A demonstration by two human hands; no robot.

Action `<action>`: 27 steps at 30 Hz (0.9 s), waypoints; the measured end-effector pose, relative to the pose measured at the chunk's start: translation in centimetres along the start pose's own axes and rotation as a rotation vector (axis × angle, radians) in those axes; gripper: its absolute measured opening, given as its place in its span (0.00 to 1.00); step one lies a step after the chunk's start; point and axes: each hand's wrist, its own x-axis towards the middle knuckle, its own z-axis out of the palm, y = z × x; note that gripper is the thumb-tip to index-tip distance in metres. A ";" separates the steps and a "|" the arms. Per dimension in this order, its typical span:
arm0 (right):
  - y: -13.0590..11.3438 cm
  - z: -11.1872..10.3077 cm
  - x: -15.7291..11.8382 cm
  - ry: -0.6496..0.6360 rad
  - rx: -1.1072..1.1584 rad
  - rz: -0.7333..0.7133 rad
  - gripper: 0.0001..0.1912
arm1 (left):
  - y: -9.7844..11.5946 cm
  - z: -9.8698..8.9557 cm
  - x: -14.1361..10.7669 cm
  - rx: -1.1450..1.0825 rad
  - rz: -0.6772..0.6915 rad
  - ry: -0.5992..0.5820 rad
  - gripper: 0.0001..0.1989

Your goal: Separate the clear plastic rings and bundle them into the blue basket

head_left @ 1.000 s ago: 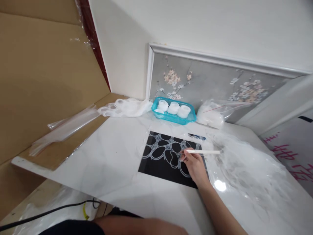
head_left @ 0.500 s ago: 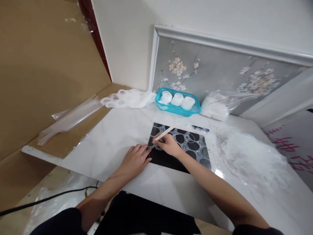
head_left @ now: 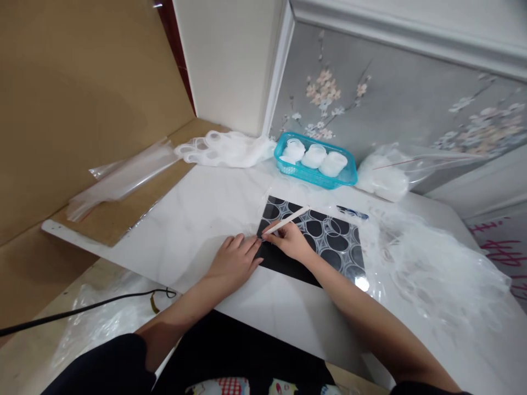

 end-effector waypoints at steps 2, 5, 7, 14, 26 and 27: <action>0.0 0.0 0.0 -0.003 0.003 -0.005 0.06 | 0.2 -0.1 0.0 0.012 -0.005 -0.011 0.19; 0.1 0.1 -0.2 0.005 0.037 0.006 0.09 | 0.3 -0.2 0.0 0.023 -0.004 -0.012 0.19; 0.1 0.1 -0.3 0.005 0.063 0.013 0.12 | 0.3 -0.2 -0.1 0.027 -0.002 -0.010 0.19; 0.0 0.0 -0.5 -0.011 -0.018 -0.027 0.14 | 0.3 -0.1 -0.2 0.043 0.000 0.001 0.19; 0.6 1.2 -2.7 0.008 -0.436 -0.399 0.12 | 0.2 0.0 -0.2 -0.059 -0.089 -0.011 0.19; 0.8 1.4 -2.9 -0.022 -0.489 -0.443 0.13 | 0.1 0.0 -0.2 -0.072 -0.091 -0.015 0.20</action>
